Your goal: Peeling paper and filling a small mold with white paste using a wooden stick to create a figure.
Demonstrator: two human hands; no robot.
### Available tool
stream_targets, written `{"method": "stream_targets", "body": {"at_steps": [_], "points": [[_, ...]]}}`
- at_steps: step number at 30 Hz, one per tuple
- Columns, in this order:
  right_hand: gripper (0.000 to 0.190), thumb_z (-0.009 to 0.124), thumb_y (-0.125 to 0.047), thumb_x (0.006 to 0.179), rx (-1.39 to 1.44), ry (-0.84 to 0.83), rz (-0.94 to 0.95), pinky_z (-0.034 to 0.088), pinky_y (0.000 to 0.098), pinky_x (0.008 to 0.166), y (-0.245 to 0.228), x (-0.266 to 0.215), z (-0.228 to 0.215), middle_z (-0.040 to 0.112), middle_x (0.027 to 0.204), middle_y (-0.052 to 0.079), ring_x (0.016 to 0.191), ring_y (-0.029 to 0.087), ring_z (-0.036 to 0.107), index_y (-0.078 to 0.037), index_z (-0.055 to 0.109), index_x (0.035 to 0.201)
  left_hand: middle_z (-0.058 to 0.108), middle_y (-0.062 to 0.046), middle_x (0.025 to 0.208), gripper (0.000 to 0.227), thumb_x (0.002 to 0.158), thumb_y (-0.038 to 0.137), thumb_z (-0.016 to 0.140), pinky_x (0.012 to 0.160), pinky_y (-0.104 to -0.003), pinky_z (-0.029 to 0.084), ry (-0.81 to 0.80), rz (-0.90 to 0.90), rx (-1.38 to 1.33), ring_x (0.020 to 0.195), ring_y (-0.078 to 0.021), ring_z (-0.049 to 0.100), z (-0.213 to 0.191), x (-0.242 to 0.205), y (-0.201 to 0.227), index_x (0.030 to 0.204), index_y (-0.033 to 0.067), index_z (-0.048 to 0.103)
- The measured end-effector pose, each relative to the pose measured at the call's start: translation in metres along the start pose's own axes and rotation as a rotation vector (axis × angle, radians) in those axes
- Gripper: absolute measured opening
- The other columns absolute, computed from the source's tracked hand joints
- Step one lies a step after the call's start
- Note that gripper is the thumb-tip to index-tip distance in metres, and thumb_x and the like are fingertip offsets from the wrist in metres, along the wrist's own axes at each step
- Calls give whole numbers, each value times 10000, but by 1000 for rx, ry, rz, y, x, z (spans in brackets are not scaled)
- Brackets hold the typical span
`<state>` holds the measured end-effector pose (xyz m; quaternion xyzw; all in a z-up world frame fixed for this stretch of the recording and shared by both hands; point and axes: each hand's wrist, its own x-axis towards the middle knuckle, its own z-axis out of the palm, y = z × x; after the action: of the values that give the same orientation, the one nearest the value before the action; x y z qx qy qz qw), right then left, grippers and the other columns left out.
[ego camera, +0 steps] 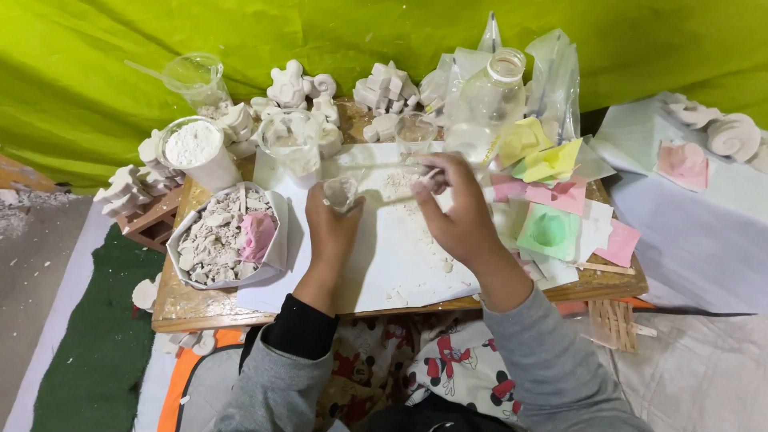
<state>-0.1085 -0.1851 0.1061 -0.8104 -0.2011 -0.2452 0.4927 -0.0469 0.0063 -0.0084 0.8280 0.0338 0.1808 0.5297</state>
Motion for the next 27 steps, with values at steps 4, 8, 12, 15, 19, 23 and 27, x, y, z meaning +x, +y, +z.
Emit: {"method": "stream_targets", "body": {"at_steps": [4,8,12,15,19,23,27], "points": [[441,709,-229,988,-77,-133,93,535,374,765,34,18,15,611,1017,171,842,291,659,15,586,1334,630,-234,1041,508,743,91,884,956,-510,528,-177,3,27,1094,-445,640,-4,-3,25,1134,-61,599],[443,763,-251,964,-429,522,-501,420,408,878,101,32,-11,450,1020,115,910,270,481,6,515,1226,697,-191,1117,509,780,176,868,966,-496,549,-328,-133,-22,1149,-397,660,-10,-6,49,1180,49,580],[1159,1031,-176,926,-230,644,-21,294,484,1248,136,18,-24,230,1558,285,1476,445,328,-99,81,1585,666,-220,1134,582,770,181,883,926,-535,560,-403,-28,-160,1152,-434,644,-3,-6,51,1216,61,529],[1253,958,-4,832,-110,393,299,186,546,1315,113,25,-27,304,1617,386,1546,504,276,-145,11,1639,644,-248,1140,609,756,137,865,970,-522,530,-470,34,-202,1163,-457,630,2,1,73,1239,51,504],[1212,992,-186,736,-203,348,507,250,572,1272,116,30,-21,388,1570,337,1475,495,380,-102,142,1596,627,-274,1145,620,744,72,847,977,-531,516,-504,131,-280,1180,-481,611,9,21,91,1250,22,493],[1074,972,-116,730,-154,415,252,370,567,1182,138,28,-20,509,1401,279,1334,465,526,-80,264,1537,631,-250,1151,647,712,106,889,1010,-519,494,-545,281,-414,1184,-448,611,26,41,76,1252,48,538],[1019,986,-68,672,-201,475,13,445,570,1113,131,32,-12,516,1297,281,1222,495,590,-28,371,1483,663,-158,1123,665,682,150,942,994,-436,500,-482,236,-550,1120,-285,654,43,33,57,1228,88,569]]}}
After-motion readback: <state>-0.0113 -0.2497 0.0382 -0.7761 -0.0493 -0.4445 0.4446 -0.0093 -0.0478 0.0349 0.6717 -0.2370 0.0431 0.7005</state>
